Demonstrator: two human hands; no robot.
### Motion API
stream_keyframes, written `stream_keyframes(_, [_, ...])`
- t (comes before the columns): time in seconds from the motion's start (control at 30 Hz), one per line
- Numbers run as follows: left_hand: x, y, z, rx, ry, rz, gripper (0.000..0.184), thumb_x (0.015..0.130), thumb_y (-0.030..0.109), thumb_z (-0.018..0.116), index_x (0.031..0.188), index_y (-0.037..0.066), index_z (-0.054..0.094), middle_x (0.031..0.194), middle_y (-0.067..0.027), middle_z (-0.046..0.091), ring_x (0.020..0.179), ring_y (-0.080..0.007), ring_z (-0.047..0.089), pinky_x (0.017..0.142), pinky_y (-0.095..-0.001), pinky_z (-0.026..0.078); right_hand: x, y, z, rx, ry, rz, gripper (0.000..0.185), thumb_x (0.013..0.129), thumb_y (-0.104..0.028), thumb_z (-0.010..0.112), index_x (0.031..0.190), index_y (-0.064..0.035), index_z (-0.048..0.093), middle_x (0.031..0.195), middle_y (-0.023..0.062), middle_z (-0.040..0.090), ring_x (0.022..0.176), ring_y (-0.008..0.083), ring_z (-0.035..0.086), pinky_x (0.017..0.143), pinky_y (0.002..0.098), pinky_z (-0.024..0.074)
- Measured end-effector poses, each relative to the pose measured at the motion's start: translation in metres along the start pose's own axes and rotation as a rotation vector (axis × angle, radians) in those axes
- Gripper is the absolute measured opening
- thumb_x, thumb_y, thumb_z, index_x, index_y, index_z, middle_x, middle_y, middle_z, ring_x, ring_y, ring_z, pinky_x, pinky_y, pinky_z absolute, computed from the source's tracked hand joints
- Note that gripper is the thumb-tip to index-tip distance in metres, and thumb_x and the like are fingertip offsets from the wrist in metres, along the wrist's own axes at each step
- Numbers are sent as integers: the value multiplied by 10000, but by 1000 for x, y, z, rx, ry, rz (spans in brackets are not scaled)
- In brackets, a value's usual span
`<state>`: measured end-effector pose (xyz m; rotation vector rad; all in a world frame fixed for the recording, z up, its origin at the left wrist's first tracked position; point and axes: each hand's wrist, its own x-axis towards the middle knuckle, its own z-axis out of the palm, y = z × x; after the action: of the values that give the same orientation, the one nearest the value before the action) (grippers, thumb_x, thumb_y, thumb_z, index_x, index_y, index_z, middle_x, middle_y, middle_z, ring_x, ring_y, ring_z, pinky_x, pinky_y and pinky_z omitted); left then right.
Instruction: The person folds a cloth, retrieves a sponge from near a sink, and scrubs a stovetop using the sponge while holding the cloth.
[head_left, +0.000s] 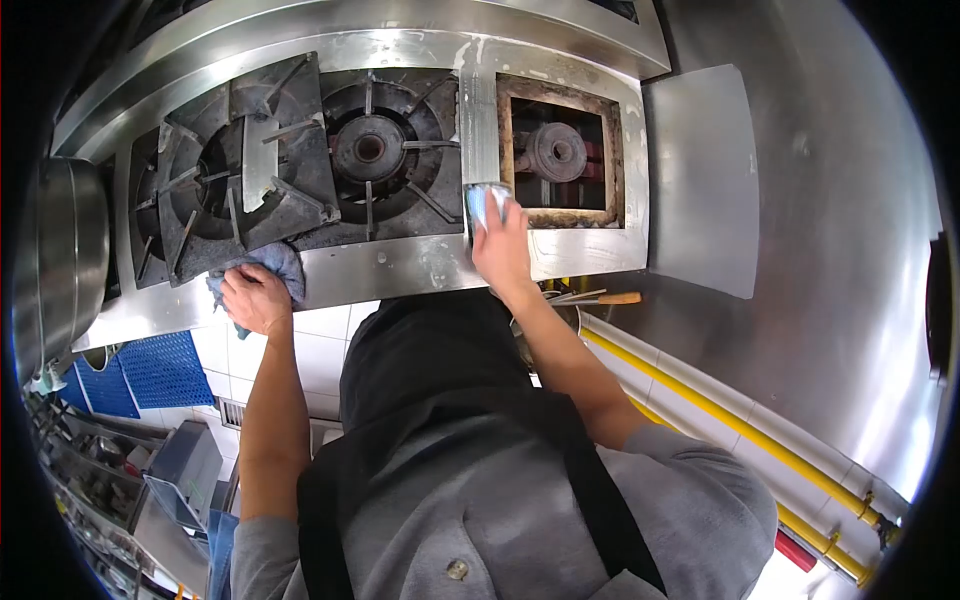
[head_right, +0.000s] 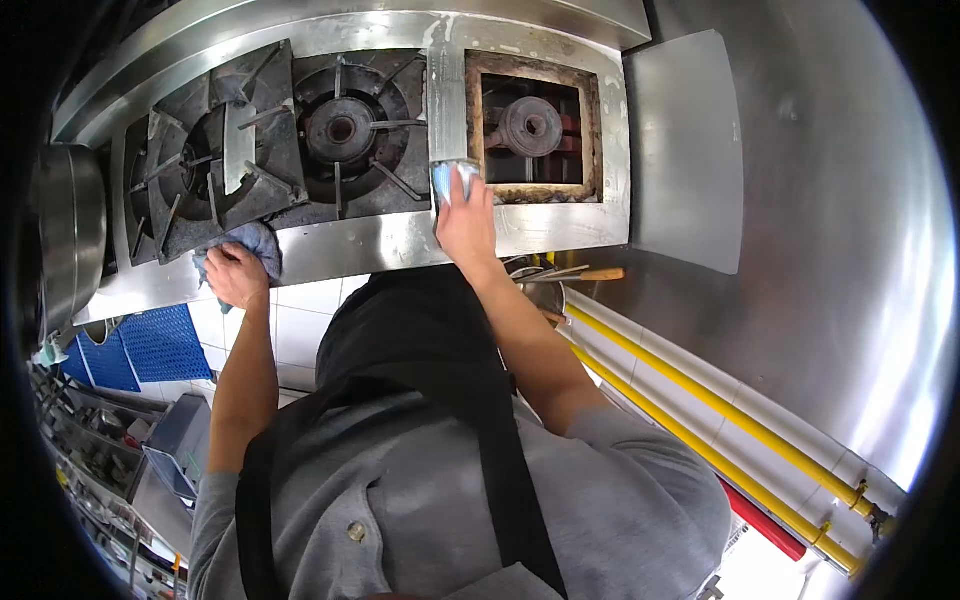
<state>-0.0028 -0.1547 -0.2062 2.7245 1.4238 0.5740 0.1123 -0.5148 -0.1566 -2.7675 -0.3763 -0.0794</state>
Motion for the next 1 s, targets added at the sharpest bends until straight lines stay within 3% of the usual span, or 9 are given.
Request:
stream_keyframes(0.07, [1,1,0,1,-10,-1,283,946,361,516,954,92,606,974,-140,615,915,-374,603,774,-528,439,-3,0,1,-27,-8,12,555,876,-95,627,1400,32,494,1241,296,477,1131,470,498,993,522,438])
stream_keyframes(0.2, [-1,-2,3,23,17,18,280,949,359,517,954,94,607,970,-133,617,909,-371,606,770,-522,443,100,12,14,-1,78,2,513,881,-118,616,1378,-21,532,1243,293,493,1105,470,523,972,522,456])
stream_keyframes(0.33, [0,0,2,27,18,20,265,955,345,518,954,96,608,956,-130,622,897,-371,612,759,-517,454,159,18,13,-26,-49,70,559,891,-162,613,1413,1,496,1256,266,494,1140,436,511,989,492,457])
stream_keyframes(0.63, [1,1,1,23,21,0,270,941,339,525,936,84,616,949,-147,629,894,-383,614,756,-534,459,-24,-1,-9,-46,-74,19,589,888,-134,628,1427,37,464,1266,284,469,1136,468,506,1003,520,444])
stream_keyframes(0.9, [1,4,-2,24,40,21,300,941,348,514,942,68,620,957,-165,634,896,-394,621,778,-535,470,113,10,11,-17,-17,73,550,906,-163,610,1400,39,477,1284,283,502,1156,452,507,1008,489,442])
stream_keyframes(1.0, [-1,2,-4,10,42,26,303,942,347,515,942,62,618,962,-168,633,900,-397,619,787,-533,469,89,14,12,-34,-26,45,550,902,-159,612,1400,38,483,1298,284,496,1159,453,504,1007,491,443])
